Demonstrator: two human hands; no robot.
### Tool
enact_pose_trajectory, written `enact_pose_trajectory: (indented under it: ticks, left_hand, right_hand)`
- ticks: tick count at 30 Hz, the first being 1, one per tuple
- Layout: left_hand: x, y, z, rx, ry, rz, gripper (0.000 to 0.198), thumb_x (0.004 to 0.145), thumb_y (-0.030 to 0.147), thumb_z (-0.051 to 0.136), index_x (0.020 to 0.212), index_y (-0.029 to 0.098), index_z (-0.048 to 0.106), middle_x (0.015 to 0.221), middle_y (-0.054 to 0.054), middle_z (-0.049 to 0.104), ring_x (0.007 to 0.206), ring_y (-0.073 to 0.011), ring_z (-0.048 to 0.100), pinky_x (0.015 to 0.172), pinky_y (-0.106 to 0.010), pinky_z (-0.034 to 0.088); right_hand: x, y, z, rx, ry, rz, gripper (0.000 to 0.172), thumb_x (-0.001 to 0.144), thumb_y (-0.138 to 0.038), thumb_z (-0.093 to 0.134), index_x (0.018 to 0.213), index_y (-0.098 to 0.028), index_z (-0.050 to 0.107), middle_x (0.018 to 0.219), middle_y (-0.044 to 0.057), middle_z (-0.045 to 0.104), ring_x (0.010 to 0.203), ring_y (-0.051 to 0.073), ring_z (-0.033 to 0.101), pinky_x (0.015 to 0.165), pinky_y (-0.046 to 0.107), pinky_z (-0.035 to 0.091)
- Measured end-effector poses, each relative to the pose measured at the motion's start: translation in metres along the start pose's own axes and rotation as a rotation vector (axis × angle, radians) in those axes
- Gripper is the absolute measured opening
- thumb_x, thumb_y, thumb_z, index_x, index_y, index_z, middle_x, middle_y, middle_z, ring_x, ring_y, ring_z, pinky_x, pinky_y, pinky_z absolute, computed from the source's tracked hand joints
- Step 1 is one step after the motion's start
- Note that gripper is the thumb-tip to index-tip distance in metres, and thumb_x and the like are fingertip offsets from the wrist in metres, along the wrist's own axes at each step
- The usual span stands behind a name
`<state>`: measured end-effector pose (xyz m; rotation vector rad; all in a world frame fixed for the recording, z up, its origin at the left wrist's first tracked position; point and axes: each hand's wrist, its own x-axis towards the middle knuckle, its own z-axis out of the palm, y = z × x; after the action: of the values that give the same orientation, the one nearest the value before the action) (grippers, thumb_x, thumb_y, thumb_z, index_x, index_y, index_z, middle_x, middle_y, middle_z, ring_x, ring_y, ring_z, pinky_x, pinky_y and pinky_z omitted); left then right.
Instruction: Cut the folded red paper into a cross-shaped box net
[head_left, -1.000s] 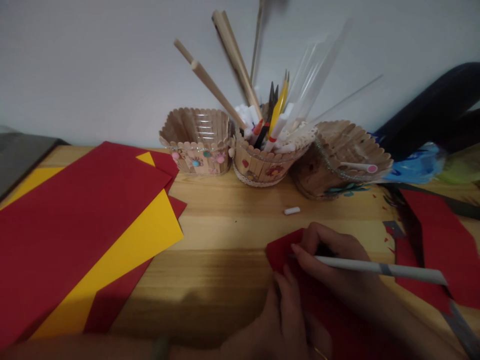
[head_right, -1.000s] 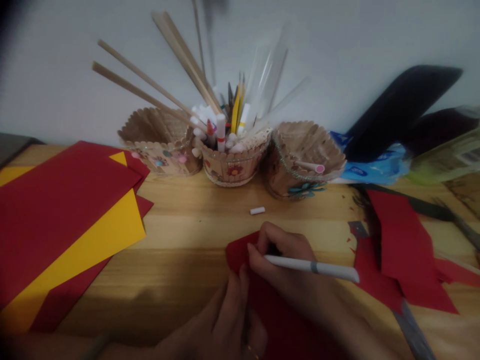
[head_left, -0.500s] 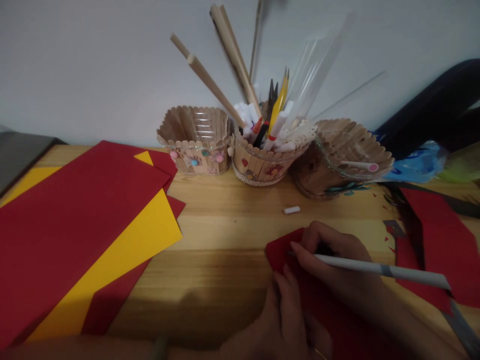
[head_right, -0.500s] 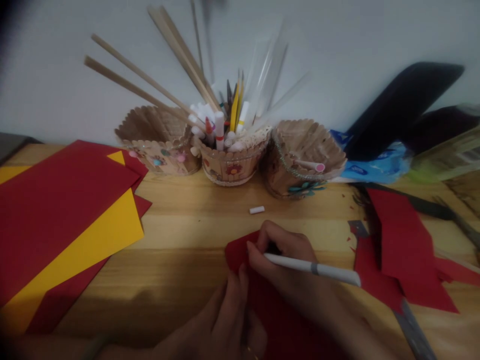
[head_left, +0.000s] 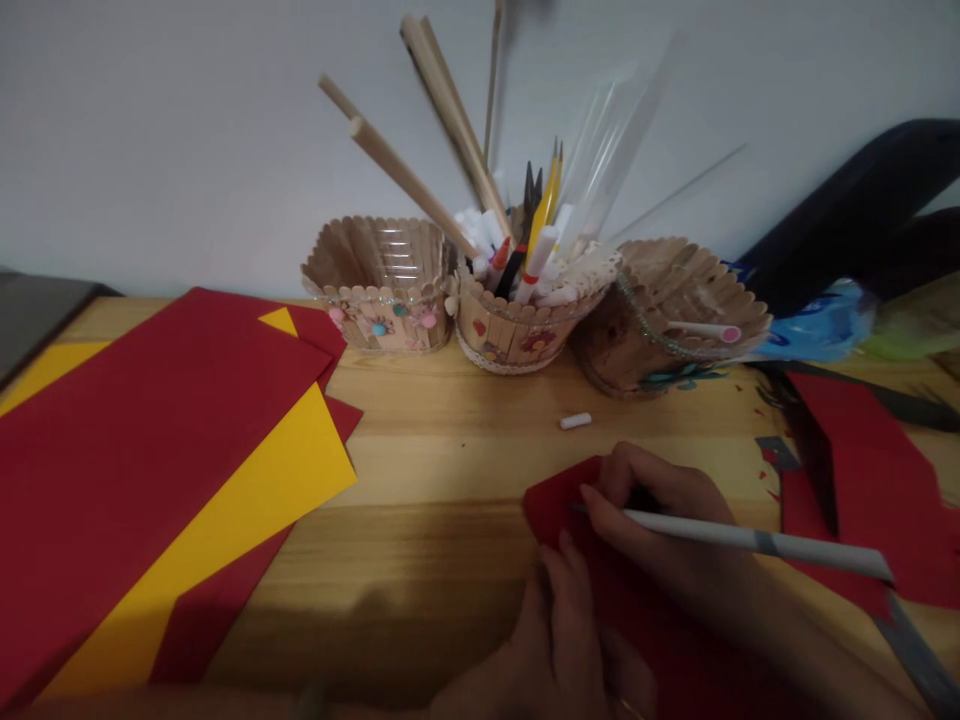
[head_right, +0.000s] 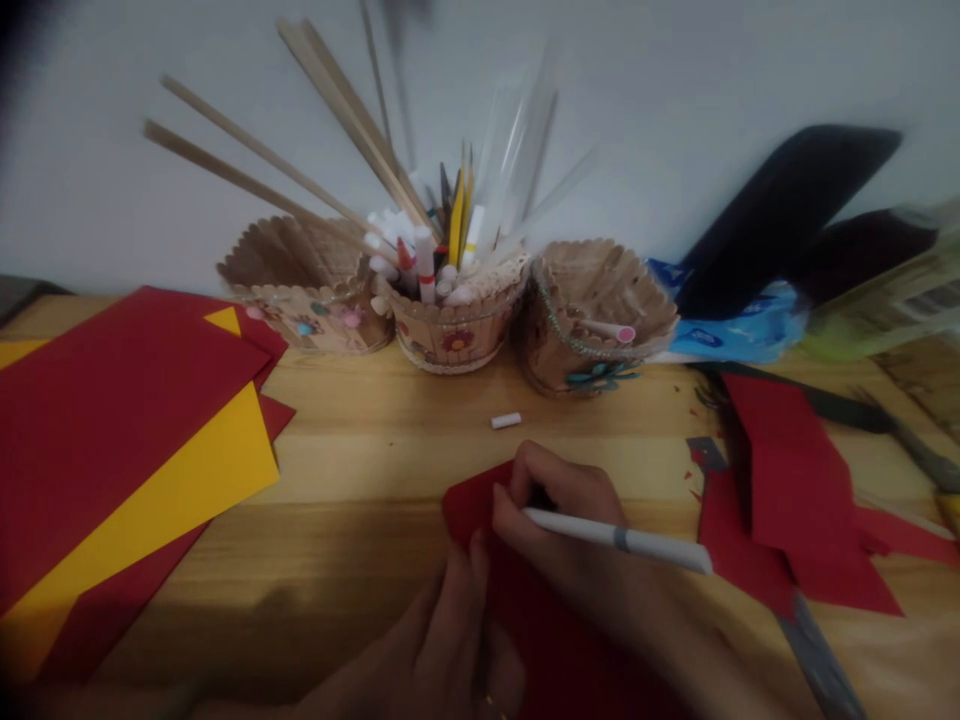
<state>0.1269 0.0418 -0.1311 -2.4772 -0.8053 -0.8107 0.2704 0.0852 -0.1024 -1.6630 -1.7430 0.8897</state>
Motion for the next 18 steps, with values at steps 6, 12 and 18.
enact_pose_trajectory:
  ticks: [6,12,18]
  left_hand:
    - [-0.018,0.01,0.004,0.073,-0.054,-0.012,0.015,0.08,0.008,0.046,0.069,0.015,0.052,0.081,-0.012,0.074,0.076,-0.0231,0.072,0.063,-0.026,0.058]
    - [-0.016,0.009,0.002,0.087,-0.012,-0.037,0.015,0.081,0.01,0.046,0.068,0.015,0.052,0.075,-0.011,0.074,0.077,-0.0241,0.072,0.061,-0.025,0.058]
    - [-0.012,-0.011,-0.005,0.035,-0.112,0.197,0.014,0.083,0.012,0.047,0.072,0.015,0.056,0.08,-0.01,0.075,0.072,-0.0196,0.072,0.06,-0.021,0.057]
  right_hand:
    - [-0.003,0.001,-0.003,-0.009,-0.04,-0.029,0.027,0.077,-0.018,0.048,0.056,-0.024,0.032,0.049,-0.008,0.037,0.044,0.01,0.033,0.039,0.021,0.025]
    - [-0.003,0.002,-0.004,0.046,-0.1,0.023,0.028,0.079,-0.019,0.05,0.056,-0.023,0.034,0.05,-0.007,0.04,0.046,0.01,0.035,0.041,0.022,0.026]
    - [-0.005,0.007,-0.003,0.083,-0.022,0.032,0.029,0.081,-0.022,0.054,0.059,-0.023,0.037,0.05,-0.007,0.041,0.046,0.01,0.034,0.041,0.021,0.025]
